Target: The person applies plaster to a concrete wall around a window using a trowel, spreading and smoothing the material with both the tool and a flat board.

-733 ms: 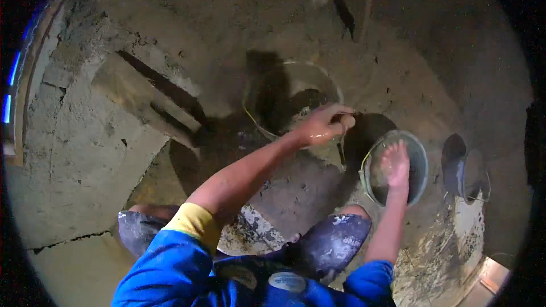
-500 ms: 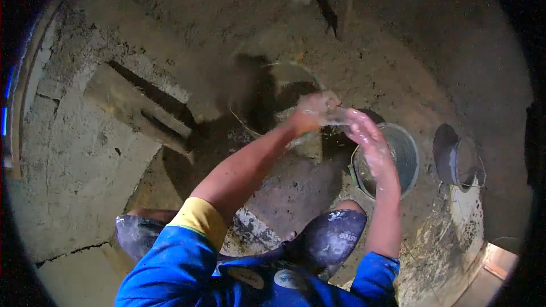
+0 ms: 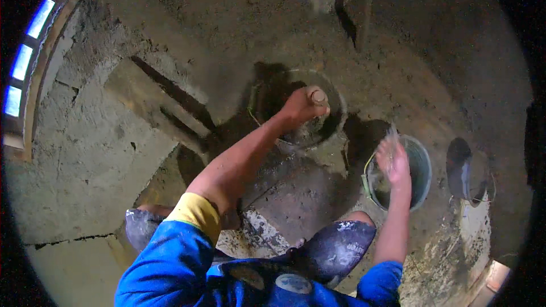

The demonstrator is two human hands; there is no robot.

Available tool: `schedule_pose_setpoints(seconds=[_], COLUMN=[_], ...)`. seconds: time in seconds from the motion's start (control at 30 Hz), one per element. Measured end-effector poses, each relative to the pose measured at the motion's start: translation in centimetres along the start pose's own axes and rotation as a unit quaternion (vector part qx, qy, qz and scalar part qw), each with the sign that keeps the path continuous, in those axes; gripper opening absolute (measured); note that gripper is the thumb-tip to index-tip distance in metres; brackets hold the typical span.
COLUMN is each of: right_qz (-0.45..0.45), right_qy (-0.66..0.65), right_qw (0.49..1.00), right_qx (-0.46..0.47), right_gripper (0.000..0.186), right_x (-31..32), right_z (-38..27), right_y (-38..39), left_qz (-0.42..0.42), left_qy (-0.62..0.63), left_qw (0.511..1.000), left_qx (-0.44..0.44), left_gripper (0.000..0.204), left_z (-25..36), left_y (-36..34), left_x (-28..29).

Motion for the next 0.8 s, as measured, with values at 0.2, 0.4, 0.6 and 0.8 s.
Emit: schedule_pose_setpoints(seconds=[0.2,0.4,0.6,0.8], right_qz=[0.200,0.258,0.331,0.383], right_qy=[0.623,0.668,0.736,0.750], right_qw=[0.749,0.673,0.587,0.539], right_qx=[0.102,0.183,0.059,0.012], right_gripper=[0.047,0.035,0.028,0.028], right_x=[-21.3,-20.5,-16.3,-15.9], right_z=[2.8,5.3,11.3,12.1], right_y=[-6.3,-8.8,-6.4,-9.1], left_qz=[-0.026,-0.235,0.368,0.373], left_qy=[-0.227,-0.130,-0.253,0.079], left_qw=[0.965,0.959,0.857,0.812], left_qx=[-0.126,0.096,0.259,0.442], left_gripper=[0.035,0.050,0.061,0.051], left_z=[3.0,0.5,-2.1,-9.9], left_y=[-2.4,3.4,17.8,21.7], left_x=[1.7,2.1,14.3,9.9])
Point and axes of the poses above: each hand's wrist, its own y-axis away from the middle knuckle, its own x-axis out of the back of the hand, z = x × y, the point moved 10 cm from there along -y, towards the middle knuckle, and after that the axes turned 15 degrees about -x, right-handed, at the moved point
